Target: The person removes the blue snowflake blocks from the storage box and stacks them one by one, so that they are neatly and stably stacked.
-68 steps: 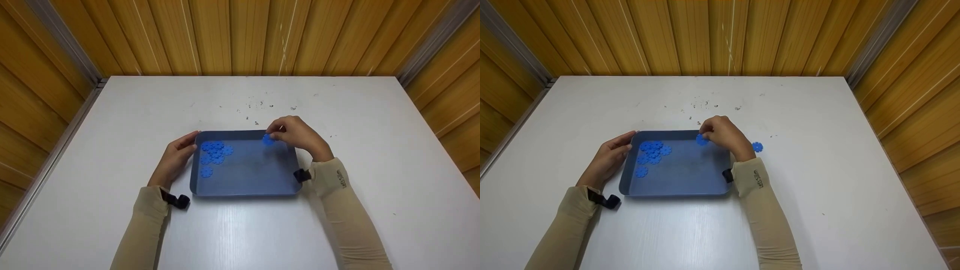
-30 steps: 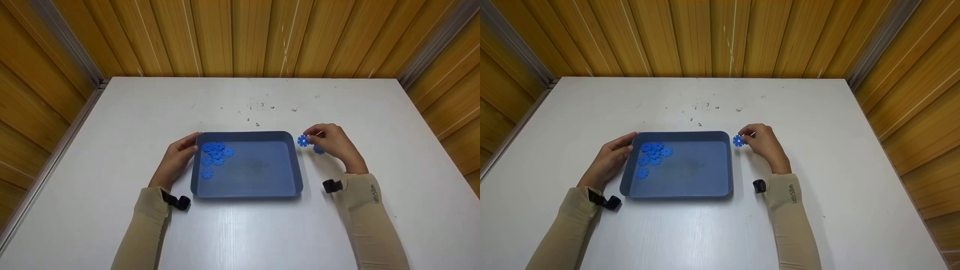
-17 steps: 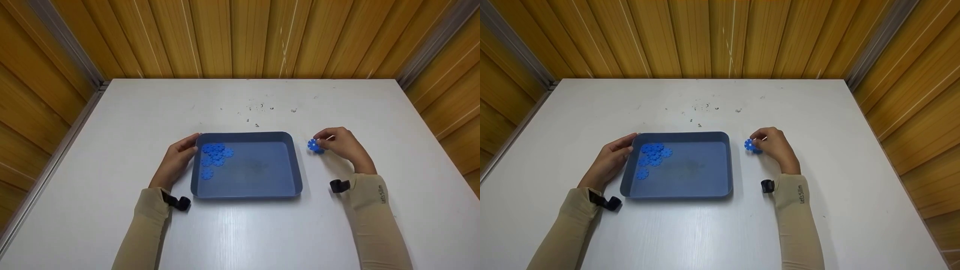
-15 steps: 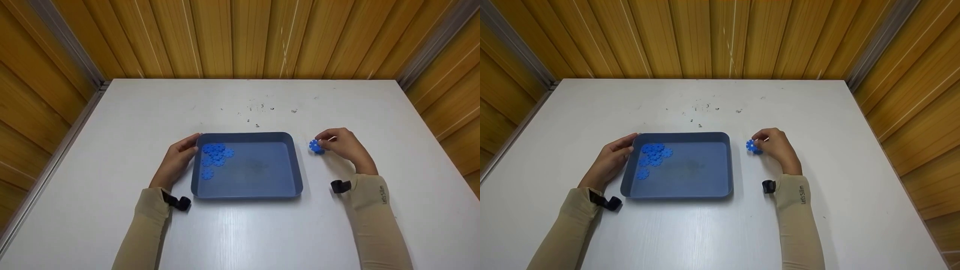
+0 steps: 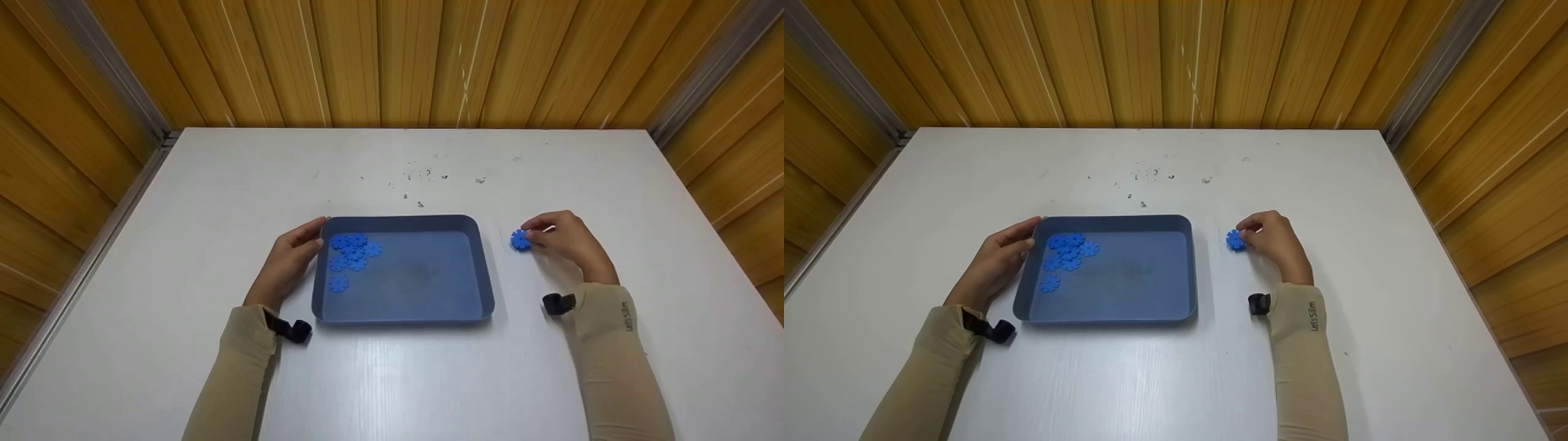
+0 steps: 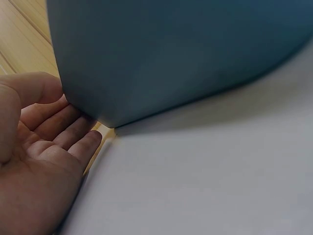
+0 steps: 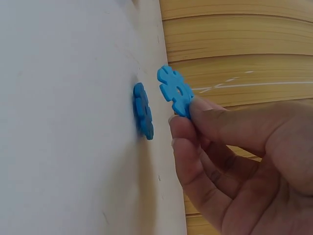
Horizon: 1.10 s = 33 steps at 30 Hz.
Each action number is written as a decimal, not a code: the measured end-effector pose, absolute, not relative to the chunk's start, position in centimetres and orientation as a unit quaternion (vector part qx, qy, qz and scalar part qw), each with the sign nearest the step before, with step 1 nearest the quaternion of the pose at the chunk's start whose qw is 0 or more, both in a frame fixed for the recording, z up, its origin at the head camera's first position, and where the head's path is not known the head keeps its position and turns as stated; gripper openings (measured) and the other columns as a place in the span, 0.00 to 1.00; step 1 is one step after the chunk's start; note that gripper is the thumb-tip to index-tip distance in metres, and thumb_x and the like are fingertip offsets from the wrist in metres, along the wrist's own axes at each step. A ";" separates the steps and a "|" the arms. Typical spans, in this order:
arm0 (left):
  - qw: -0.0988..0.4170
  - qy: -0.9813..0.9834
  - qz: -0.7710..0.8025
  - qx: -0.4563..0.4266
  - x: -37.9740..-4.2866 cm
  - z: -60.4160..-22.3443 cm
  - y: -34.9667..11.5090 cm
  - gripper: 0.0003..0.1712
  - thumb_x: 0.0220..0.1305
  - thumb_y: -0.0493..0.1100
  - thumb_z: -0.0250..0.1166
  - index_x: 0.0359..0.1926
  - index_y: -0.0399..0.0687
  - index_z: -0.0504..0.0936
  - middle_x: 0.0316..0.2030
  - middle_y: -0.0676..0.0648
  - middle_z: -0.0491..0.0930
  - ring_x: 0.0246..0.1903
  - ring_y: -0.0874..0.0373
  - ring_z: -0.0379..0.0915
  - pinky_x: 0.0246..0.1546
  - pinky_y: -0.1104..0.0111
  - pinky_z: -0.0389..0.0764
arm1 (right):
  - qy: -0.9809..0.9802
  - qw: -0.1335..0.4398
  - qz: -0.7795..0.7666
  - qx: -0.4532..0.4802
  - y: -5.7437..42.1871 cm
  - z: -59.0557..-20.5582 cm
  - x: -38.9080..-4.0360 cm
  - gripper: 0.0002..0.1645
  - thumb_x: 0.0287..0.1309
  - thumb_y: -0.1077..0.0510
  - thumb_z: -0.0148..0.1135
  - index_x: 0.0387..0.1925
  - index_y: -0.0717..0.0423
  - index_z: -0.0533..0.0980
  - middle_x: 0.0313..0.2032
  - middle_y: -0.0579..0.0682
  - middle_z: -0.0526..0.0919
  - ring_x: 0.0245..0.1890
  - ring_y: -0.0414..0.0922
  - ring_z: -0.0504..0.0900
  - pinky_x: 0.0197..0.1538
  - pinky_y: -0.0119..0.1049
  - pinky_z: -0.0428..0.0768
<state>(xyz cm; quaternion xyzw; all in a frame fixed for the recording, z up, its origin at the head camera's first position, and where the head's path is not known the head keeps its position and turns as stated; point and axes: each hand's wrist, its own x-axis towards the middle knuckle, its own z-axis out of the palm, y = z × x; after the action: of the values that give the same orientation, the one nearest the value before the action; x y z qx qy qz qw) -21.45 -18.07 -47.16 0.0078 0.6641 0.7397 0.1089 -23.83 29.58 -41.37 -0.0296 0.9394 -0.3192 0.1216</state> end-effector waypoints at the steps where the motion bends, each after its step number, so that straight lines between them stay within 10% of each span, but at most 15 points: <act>1: 0.109 0.665 0.739 0.007 -21.4 -47.2 -18.1 0.29 0.68 0.31 0.51 0.70 0.45 0.64 0.70 0.48 0.62 0.71 0.58 0.55 0.72 0.65 0.58 | 0.940 0.124 -0.318 -0.027 29.6 -41.4 -23.8 0.17 0.64 0.59 0.56 0.51 0.62 0.79 0.53 0.63 0.78 0.49 0.54 0.73 0.50 0.41 0.72; 33: 0.107 0.664 0.740 0.009 -21.4 -47.1 -18.1 0.30 0.67 0.31 0.52 0.70 0.46 0.65 0.69 0.48 0.64 0.70 0.58 0.58 0.70 0.66 0.61 | 0.934 0.148 -0.324 0.017 29.7 -42.0 -23.8 0.18 0.64 0.58 0.56 0.51 0.64 0.78 0.45 0.60 0.78 0.37 0.45 0.77 0.41 0.29 0.75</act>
<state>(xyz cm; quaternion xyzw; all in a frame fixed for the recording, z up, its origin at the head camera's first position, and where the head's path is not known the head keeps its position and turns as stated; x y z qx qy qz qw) -21.43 -18.05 -47.15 0.0087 0.6639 0.7401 0.1069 -23.81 29.70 -41.97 0.0168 0.9340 -0.3244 0.1484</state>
